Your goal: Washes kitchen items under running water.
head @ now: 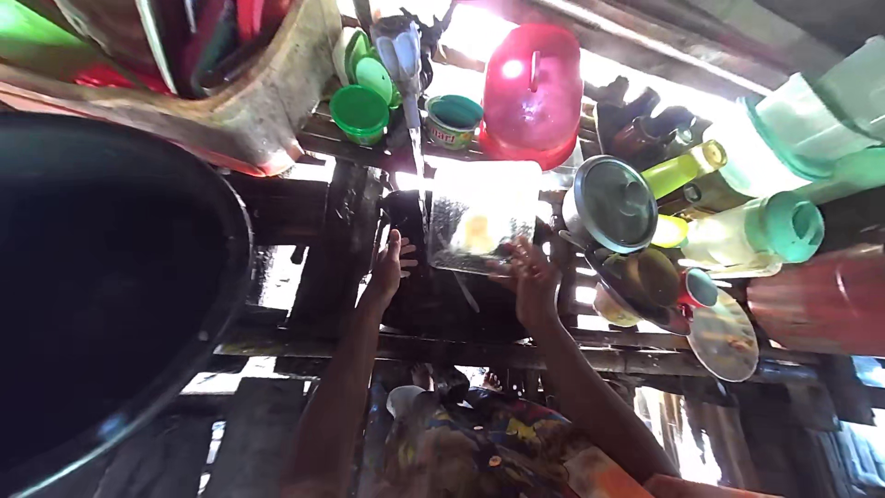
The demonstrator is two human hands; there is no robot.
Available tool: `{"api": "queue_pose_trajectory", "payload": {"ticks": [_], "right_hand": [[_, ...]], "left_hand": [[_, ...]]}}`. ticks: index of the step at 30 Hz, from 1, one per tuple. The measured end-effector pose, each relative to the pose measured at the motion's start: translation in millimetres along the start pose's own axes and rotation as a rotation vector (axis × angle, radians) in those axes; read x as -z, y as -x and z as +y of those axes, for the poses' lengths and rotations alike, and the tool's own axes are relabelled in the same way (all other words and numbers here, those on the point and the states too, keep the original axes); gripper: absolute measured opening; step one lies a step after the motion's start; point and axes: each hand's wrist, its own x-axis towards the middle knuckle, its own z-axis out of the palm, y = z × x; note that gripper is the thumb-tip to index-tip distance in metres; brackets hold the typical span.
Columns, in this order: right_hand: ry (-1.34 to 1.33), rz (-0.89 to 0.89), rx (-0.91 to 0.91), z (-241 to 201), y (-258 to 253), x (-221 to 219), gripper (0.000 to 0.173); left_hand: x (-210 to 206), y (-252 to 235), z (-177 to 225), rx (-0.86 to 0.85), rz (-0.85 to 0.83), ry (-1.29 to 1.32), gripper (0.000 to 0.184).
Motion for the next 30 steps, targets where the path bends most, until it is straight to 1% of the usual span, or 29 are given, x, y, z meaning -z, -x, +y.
{"api": "queue_pose_trajectory", "payload": {"ticks": [1,2,3,4,5,9,12,15,16,19,21,23,26,30], "right_hand": [[-0.161,0.022,-0.203,9.3,2.1,-8.7,0.043],[-0.272,0.031,-0.363,19.6,4.3,-15.5,0.043],[-0.34,0.026,-0.478,29.4,6.5,-20.4,0.043],[-0.366,0.024,-0.549,37.1,7.3,-24.7,0.042],[-0.368,0.032,-0.581,41.9,6.0,-29.1,0.04],[-0.388,0.056,-0.583,52.9,-3.1,-37.6,0.041],[-0.338,-0.005,-0.57,43.6,2.6,-28.1,0.041],[-0.337,0.083,-0.554,44.9,0.4,-25.4,0.042],[-0.333,0.083,-0.559,46.2,2.1,-25.8,0.041],[-0.308,0.019,-0.583,48.8,5.4,-27.1,0.038],[-0.316,0.049,-0.578,56.9,4.6,-28.9,0.037],[-0.332,0.043,-0.588,62.0,2.6,-29.2,0.034],[-0.281,-0.009,-0.583,67.6,-0.1,-19.5,0.037],[-0.193,-0.065,-0.568,63.7,-7.0,-4.1,0.039]], "left_hand": [[-0.5,0.3,1.1,-0.004,0.014,0.008,0.073],[-1.6,7.2,5.7,-0.007,0.041,0.0,0.072],[-2.9,20.4,15.1,-0.004,0.061,-0.01,0.072],[-3.0,27.7,21.7,0.0,0.078,-0.011,0.071],[-2.4,27.7,24.2,-0.003,0.085,-0.005,0.07],[-0.2,7.7,12.1,-0.037,0.054,0.024,0.069],[1.6,7.0,11.5,-0.017,0.111,0.012,0.069],[2.4,-1.3,7.2,0.02,0.073,0.026,0.073],[1.2,-1.6,7.6,0.034,0.052,0.029,0.073],[1.1,-1.9,6.5,0.029,0.054,-0.02,0.072],[0.0,1.2,6.6,0.03,0.045,-0.025,0.072],[-0.5,0.9,7.3,0.037,0.024,-0.039,0.073],[3.8,-4.6,-2.5,0.038,-0.017,-0.057,0.073],[3.8,-1.7,1.8,0.013,-0.012,-0.113,0.066]]}}
